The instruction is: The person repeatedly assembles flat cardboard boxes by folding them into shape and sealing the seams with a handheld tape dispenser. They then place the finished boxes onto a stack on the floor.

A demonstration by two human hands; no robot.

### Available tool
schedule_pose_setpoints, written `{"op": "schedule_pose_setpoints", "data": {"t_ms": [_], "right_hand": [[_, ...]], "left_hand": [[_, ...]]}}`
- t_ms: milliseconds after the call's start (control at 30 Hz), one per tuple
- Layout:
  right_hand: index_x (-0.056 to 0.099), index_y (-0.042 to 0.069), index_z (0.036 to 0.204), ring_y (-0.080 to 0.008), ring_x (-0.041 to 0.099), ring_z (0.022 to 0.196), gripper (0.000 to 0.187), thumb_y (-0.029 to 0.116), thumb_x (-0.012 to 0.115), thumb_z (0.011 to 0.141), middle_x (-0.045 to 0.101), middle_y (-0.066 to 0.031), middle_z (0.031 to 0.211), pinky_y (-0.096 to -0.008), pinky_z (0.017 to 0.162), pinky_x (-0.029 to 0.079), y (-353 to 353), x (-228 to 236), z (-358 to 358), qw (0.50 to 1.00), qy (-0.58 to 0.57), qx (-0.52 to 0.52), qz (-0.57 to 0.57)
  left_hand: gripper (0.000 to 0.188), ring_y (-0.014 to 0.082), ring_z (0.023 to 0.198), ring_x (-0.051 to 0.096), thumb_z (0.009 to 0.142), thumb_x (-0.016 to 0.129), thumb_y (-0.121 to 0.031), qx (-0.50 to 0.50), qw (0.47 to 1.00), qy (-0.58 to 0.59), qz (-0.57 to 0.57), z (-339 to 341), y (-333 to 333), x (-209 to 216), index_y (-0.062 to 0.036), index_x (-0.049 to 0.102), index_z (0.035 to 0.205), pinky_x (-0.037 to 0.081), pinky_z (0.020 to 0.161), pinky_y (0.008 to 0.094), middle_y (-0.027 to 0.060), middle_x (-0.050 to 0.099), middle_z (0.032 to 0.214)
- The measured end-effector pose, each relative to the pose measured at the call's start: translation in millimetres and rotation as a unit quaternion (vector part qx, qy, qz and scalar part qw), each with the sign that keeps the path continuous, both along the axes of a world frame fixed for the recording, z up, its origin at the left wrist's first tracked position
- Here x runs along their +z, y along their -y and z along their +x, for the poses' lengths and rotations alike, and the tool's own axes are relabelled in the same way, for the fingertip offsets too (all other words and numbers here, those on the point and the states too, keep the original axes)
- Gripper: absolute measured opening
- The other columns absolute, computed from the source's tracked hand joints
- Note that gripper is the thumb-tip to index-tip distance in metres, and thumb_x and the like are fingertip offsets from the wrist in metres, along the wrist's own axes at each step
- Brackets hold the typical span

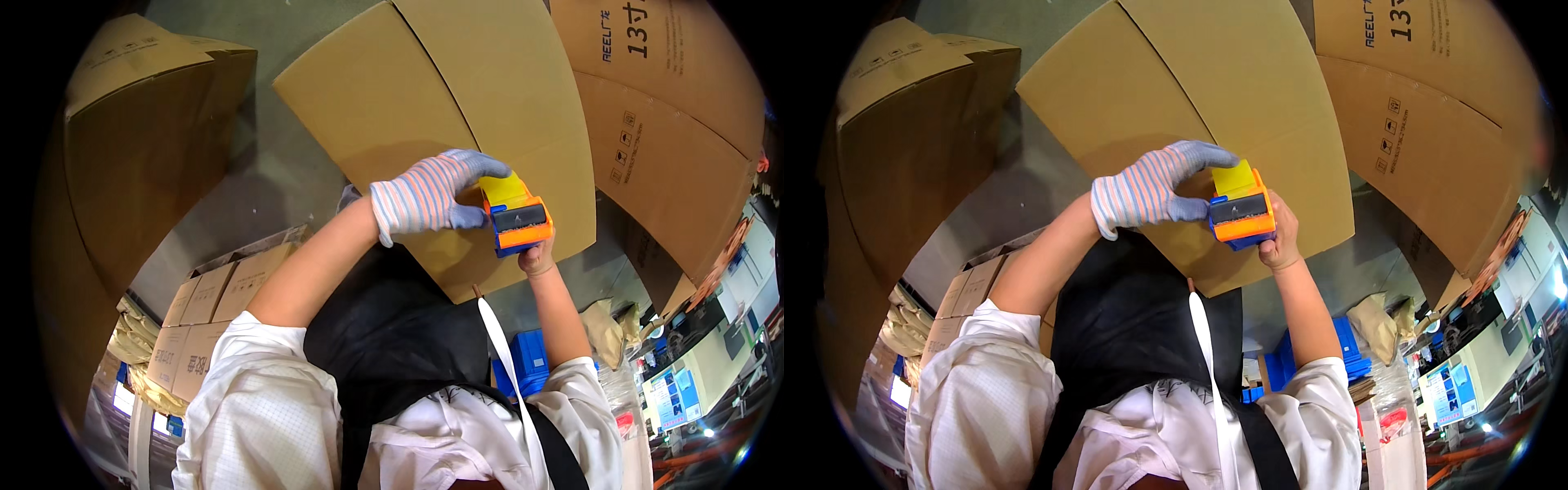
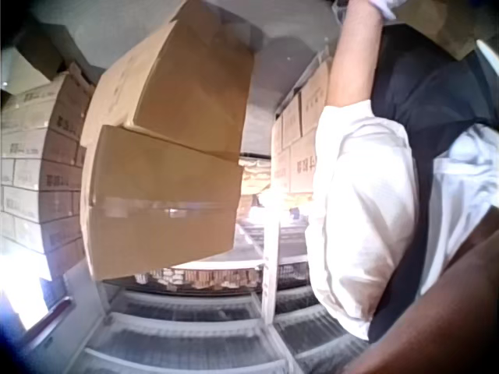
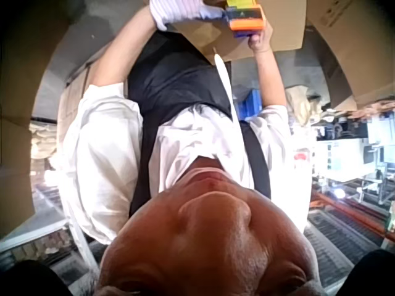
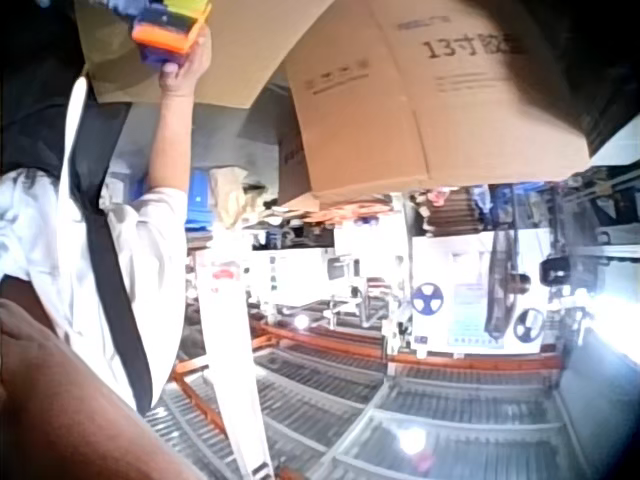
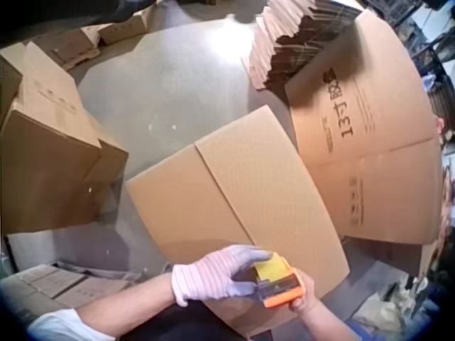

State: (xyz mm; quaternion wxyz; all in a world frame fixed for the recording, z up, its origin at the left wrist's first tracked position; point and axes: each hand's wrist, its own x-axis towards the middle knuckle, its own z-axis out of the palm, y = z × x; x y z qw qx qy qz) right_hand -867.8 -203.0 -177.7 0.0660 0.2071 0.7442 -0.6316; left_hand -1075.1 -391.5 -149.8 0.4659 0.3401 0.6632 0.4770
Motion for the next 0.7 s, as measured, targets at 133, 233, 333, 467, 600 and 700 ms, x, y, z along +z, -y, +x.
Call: {"op": "schedule_pose_setpoints", "data": {"t_ms": [133,233,333,467,600,700], "right_hand": [[0.055,-0.002,0.114,-0.0374,0.063,0.097,0.081,0.073,0.04,0.086,0.062,-0.0212,0.106,-0.0407,0.084,0.05,-3.0,-2.1,-3.1,0.994,-0.088,0.057,0.019],[0.055,-0.002,0.112,-0.0392,0.062,0.097,0.079,0.071,0.042,0.087,0.062,-0.0221,0.106,-0.042,0.084,0.05,-4.8,-7.7,2.7,0.994,-0.094,0.056,-0.005],[0.055,-0.002,0.111,-0.04,0.062,0.096,0.077,0.07,0.043,0.087,0.062,-0.0226,0.105,-0.0424,0.083,0.05,-6.3,-8.6,2.9,0.993,-0.1,0.059,-0.016],[0.056,-0.002,0.108,-0.0399,0.063,0.094,0.077,0.071,0.043,0.087,0.062,-0.0221,0.104,-0.0421,0.082,0.05,-5.7,-10.0,2.6,0.993,-0.107,0.052,-0.013],[0.057,-0.002,0.105,-0.0369,0.064,0.09,0.079,0.073,0.042,0.086,0.063,-0.0199,0.1,-0.0399,0.08,0.05,-1.8,-7.4,-0.5,0.993,-0.11,0.028,0.003],[0.058,-0.003,0.106,-0.0343,0.065,0.09,0.082,0.075,0.041,0.084,0.064,-0.0188,0.099,-0.0381,0.079,0.05,-0.3,-4.2,-3.2,0.996,-0.089,0.015,0.008]], "left_hand": [[0.053,0.0263,0.108,0.058,0.072,0.081,-0.023,0.053,0.996,0.035,0.062,16.5,-16.8,-5.7,-0.0059,0.059,0.116,0.045,0.096,0.0344,0.011,0.061,0.114],[0.042,0.0251,0.1,0.061,0.073,0.08,-0.02,0.097,0.992,0.057,0.064,21.4,-19.9,-6.7,-0.0055,0.061,0.108,0.047,0.092,0.0333,0.0089,0.063,0.107],[0.035,0.0249,0.097,0.062,0.076,0.077,-0.017,0.15,0.983,0.101,0.042,31.7,-19.2,-3.1,-0.0053,0.063,0.106,0.048,0.089,0.0324,0.009,0.064,0.105],[0.025,0.0237,0.096,0.064,0.08,0.074,-0.014,0.221,0.973,0.033,0.062,46.8,-17.2,0.6,-0.0049,0.065,0.102,0.05,0.086,0.032,0.0102,0.066,0.103],[0.018,0.0216,0.084,0.067,0.081,0.071,-0.01,0.219,0.959,-0.149,0.098,49.8,-20.2,-2.5,-0.0034,0.067,0.098,0.052,0.078,0.0313,0.0099,0.069,0.094],[0.017,0.0187,0.081,0.068,0.084,0.07,-0.011,0.278,0.96,0.0,0.036,52.8,-24.9,-3.6,-0.0025,0.067,0.098,0.053,0.076,0.0297,0.0094,0.069,0.093]]}}
